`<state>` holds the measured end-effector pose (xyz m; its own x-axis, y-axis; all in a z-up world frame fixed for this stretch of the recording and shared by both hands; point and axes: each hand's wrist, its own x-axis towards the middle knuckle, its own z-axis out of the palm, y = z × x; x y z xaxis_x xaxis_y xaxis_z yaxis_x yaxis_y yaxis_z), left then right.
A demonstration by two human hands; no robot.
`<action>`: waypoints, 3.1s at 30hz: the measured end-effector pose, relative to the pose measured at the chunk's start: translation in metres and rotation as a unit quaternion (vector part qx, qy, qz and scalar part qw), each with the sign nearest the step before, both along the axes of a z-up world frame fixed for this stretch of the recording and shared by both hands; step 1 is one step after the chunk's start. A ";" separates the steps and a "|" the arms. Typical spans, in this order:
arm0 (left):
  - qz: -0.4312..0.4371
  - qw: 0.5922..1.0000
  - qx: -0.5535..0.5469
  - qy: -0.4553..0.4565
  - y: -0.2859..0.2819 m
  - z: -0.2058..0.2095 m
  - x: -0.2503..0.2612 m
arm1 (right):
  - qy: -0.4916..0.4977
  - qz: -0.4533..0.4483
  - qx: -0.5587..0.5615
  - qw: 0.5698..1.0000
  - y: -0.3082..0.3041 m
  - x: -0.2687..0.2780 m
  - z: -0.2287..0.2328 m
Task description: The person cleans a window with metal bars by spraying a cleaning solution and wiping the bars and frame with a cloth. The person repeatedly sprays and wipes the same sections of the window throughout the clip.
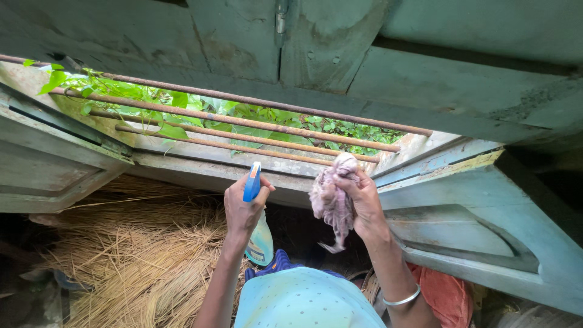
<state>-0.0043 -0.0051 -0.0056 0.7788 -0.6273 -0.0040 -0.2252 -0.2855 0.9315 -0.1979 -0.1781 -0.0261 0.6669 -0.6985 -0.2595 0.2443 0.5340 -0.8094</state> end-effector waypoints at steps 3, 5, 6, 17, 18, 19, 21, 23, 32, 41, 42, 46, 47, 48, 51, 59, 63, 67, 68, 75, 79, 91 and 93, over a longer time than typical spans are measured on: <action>0.006 1.000 -0.003 -0.006 0.000 0.001 0.000 | -0.001 -0.016 -0.003 1.000 -0.002 -0.002 -0.004; 0.009 1.000 0.002 -0.003 0.000 0.003 0.001 | 0.018 -0.017 -0.020 0.999 0.000 -0.001 0.001; 0.011 1.000 0.005 -0.002 0.000 0.004 0.002 | 0.020 -0.021 -0.043 0.999 0.000 0.001 0.006; 0.033 0.999 0.006 -0.003 0.012 0.010 0.015 | 0.213 -0.175 -0.396 0.876 -0.012 0.021 0.049; 0.038 0.999 0.006 -0.003 0.014 0.010 0.017 | 0.245 -0.199 -0.477 0.820 -0.014 0.023 0.048; 0.039 0.999 0.007 -0.002 0.015 0.009 0.019 | 0.273 -0.220 -0.553 0.755 -0.017 0.024 0.048; 0.041 0.999 0.009 0.003 0.018 0.008 0.023 | 0.325 -0.221 -0.626 0.674 -0.022 0.035 0.046; 0.043 0.999 0.007 0.000 0.021 0.007 0.027 | 0.377 -0.188 -0.630 0.653 -0.024 0.054 0.042; 0.052 0.999 0.001 0.012 0.032 0.002 0.043 | 0.305 -0.148 -0.715 0.612 0.004 0.108 0.038; 0.067 0.998 0.001 0.009 0.043 0.005 0.051 | 0.212 -0.092 -0.753 0.615 0.033 0.178 0.033; 0.066 0.998 -0.004 0.007 0.042 0.006 0.051 | 0.192 -0.065 -0.758 0.620 0.031 0.179 0.037; 0.063 0.998 -0.007 0.022 0.039 0.009 0.049 | 0.116 0.050 -0.784 0.608 0.020 0.161 0.049; 0.061 0.998 -0.012 0.018 0.039 0.009 0.048 | 0.098 0.081 -0.791 0.598 0.017 0.151 0.048; 0.059 0.998 -0.019 0.015 0.038 0.008 0.047 | 0.120 0.082 -0.776 0.614 0.014 0.141 0.046; 0.049 0.999 -0.006 0.018 0.033 0.006 0.046 | 0.166 0.075 -0.719 0.670 0.012 0.107 0.027; 0.064 0.998 -0.012 0.019 0.031 0.003 0.032 | 0.210 -0.027 -0.381 0.900 -0.001 0.045 0.001; 0.063 0.998 0.001 0.011 0.028 0.001 0.028 | 0.159 -0.042 -0.332 0.929 -0.003 0.025 0.003; 0.064 0.998 0.006 0.017 0.026 0.000 0.024 | 0.108 -0.007 -0.255 0.961 -0.006 0.014 0.004; 0.061 0.998 0.004 0.012 0.025 0.000 0.023 | 0.095 0.009 -0.227 0.969 -0.006 0.013 0.008; 0.052 0.999 0.000 0.009 0.019 0.001 0.017 | 0.010 0.088 -0.103 0.991 -0.001 0.028 0.038; 0.046 0.999 0.007 0.019 0.017 -0.001 0.015 | 0.032 0.076 -0.188 0.979 -0.002 0.027 0.026; 0.043 0.999 0.001 0.017 0.021 -0.001 0.013 | -0.102 0.098 -0.052 0.989 0.000 0.017 0.016; 0.044 0.999 -0.004 0.016 0.022 0.000 0.012 | -0.104 0.099 -0.017 0.990 0.007 0.019 0.029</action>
<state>0.0082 0.0164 -0.0055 0.8309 -0.5558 -0.0260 -0.1689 -0.2964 0.9400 -0.1793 -0.1713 0.0026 0.8276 -0.5555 -0.0808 0.3010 0.5607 -0.7713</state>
